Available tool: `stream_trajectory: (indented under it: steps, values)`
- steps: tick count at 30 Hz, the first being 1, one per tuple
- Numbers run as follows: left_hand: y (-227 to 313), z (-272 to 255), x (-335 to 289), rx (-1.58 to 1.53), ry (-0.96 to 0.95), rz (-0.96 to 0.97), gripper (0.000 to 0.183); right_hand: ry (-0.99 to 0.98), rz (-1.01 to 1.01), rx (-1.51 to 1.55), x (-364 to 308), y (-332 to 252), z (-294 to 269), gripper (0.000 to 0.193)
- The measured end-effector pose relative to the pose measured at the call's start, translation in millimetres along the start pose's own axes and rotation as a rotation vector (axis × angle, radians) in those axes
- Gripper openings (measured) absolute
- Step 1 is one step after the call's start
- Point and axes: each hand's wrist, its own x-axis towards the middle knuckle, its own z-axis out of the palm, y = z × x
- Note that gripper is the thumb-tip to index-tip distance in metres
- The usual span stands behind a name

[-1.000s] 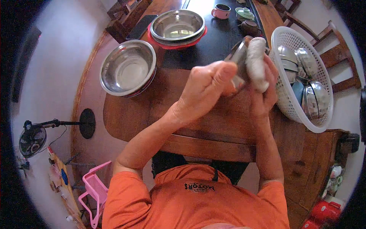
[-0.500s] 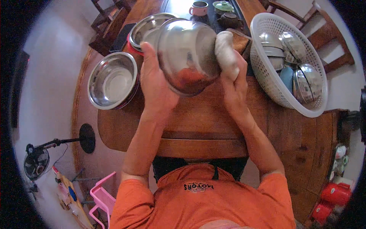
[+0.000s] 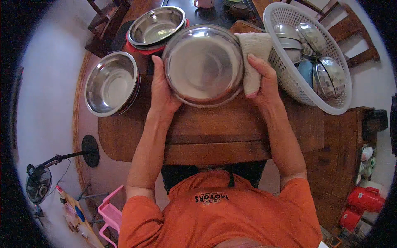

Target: The person wipes several bowls and metal basins with a cloth, handling them one at a time before stacking them on a table.

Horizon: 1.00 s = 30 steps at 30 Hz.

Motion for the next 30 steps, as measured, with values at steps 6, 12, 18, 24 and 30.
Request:
stream_trajectory:
  steps: [6, 12, 18, 24, 30]
  values:
    - [-17.0, 7.9, -3.3, 0.249, -0.034, -0.046, 0.069, 0.079, -0.288, -0.133, -16.2, -13.4, 22.5, 0.041]
    - [-17.0, -0.1, -3.5, 0.278, -0.034, -0.092, 0.064, 0.305, -0.749, -0.651, -35.4, 0.4, 31.6, 0.041]
    - [-22.4, -8.9, -9.8, 0.268, -0.197, -0.036, 0.090, 0.093, -0.536, -0.394, -39.7, 15.6, 23.0, 0.048]
    - [-18.4, 13.2, -18.3, 0.001, -0.237, -0.169, 0.087, -0.504, -1.251, -1.072, -28.8, 33.8, 46.5, 0.049]
    - [-16.6, -6.8, -7.2, -0.089, -0.264, -0.183, 0.080, -0.595, -1.098, -0.982, -37.8, 40.0, 57.8, 0.051]
